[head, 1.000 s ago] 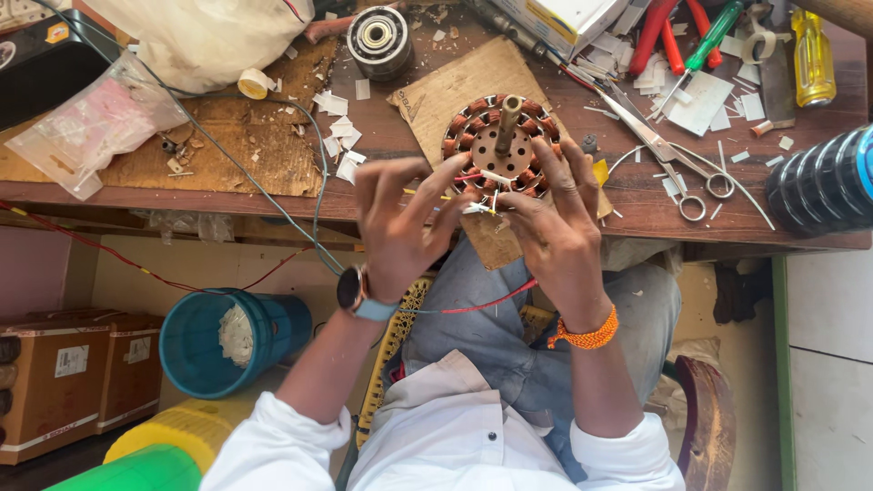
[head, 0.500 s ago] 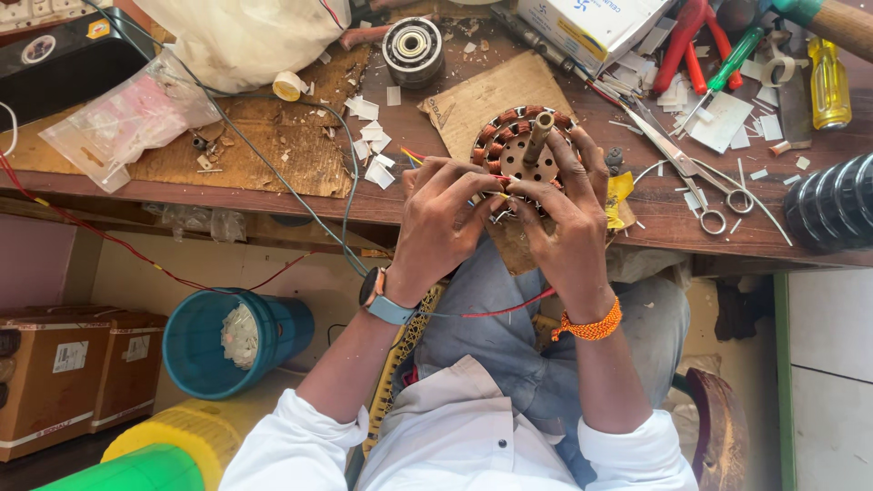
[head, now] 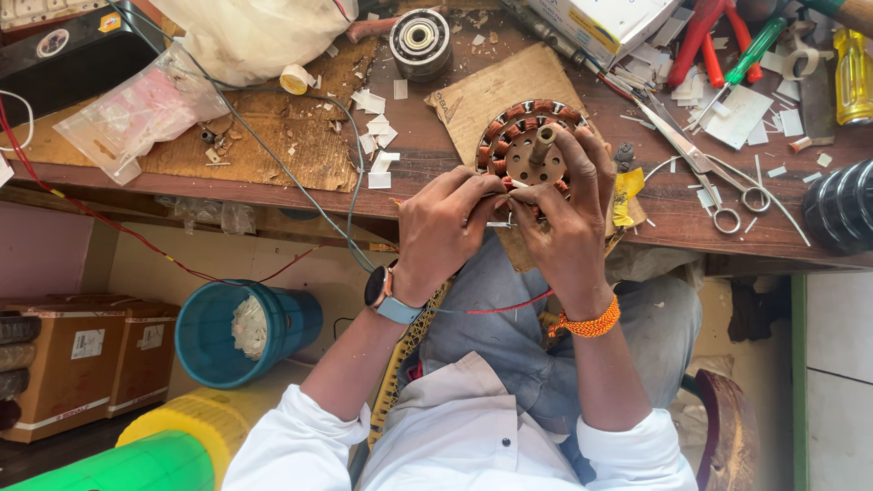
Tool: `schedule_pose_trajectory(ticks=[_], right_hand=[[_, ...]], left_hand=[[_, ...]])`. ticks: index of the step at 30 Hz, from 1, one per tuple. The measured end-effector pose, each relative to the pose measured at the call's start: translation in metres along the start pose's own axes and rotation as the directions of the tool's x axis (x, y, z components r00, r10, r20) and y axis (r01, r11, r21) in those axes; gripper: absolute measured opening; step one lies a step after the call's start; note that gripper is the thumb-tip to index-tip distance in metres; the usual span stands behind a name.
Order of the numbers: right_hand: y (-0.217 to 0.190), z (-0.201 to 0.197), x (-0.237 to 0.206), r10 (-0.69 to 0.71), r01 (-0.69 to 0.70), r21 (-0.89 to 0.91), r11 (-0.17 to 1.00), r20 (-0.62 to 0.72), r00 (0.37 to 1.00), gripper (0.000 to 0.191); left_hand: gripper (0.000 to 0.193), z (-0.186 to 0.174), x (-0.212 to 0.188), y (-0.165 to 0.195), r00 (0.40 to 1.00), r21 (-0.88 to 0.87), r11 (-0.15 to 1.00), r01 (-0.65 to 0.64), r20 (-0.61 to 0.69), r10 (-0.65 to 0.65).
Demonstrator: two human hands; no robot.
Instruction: The person strips insulation from wires using a soldering iron and pliers, then inserts and secures white insulating sleeves into the stator slots of a motor. The person works at a cluttered workbench with tools and motor parts visible.
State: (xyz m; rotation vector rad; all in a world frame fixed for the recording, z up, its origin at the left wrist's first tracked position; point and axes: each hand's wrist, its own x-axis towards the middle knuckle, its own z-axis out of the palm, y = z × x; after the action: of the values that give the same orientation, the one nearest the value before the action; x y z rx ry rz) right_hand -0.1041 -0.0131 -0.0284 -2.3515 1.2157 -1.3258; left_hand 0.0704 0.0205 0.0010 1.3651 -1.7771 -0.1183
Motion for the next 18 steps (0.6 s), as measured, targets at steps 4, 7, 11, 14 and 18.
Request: schedule_pose_trajectory(ticks=[4,7,11,14,18], right_hand=[[0.001,0.0,-0.002,-0.004,0.004,-0.002,1.0,-0.024,1.0,0.022],[0.001,0.001,-0.003,-0.002,0.003,0.024,1.0,-0.036,0.999,0.024],[0.001,0.004,-0.003,-0.018,0.019,0.021,1.0,-0.061,0.998,0.021],[0.002,0.006,-0.004,-0.021,0.021,-0.011,1.0,-0.062,0.998,0.019],[0.004,0.005,-0.006,-0.012,0.011,-0.006,1.0,-0.061,0.998,0.018]], left_hand=[[0.015,0.005,-0.003,-0.001,1.0,0.058,0.998,-0.012,0.004,0.011],[0.013,0.007,-0.006,-0.003,0.996,0.014,0.998,0.066,0.059,-0.067],[0.013,0.009,-0.008,-0.001,0.997,-0.044,0.996,0.08,0.0,-0.08],[0.013,0.006,-0.008,0.004,0.995,-0.059,0.993,0.098,0.007,-0.098],[0.029,-0.007,-0.013,0.01,0.987,-0.063,0.985,0.158,0.032,-0.156]])
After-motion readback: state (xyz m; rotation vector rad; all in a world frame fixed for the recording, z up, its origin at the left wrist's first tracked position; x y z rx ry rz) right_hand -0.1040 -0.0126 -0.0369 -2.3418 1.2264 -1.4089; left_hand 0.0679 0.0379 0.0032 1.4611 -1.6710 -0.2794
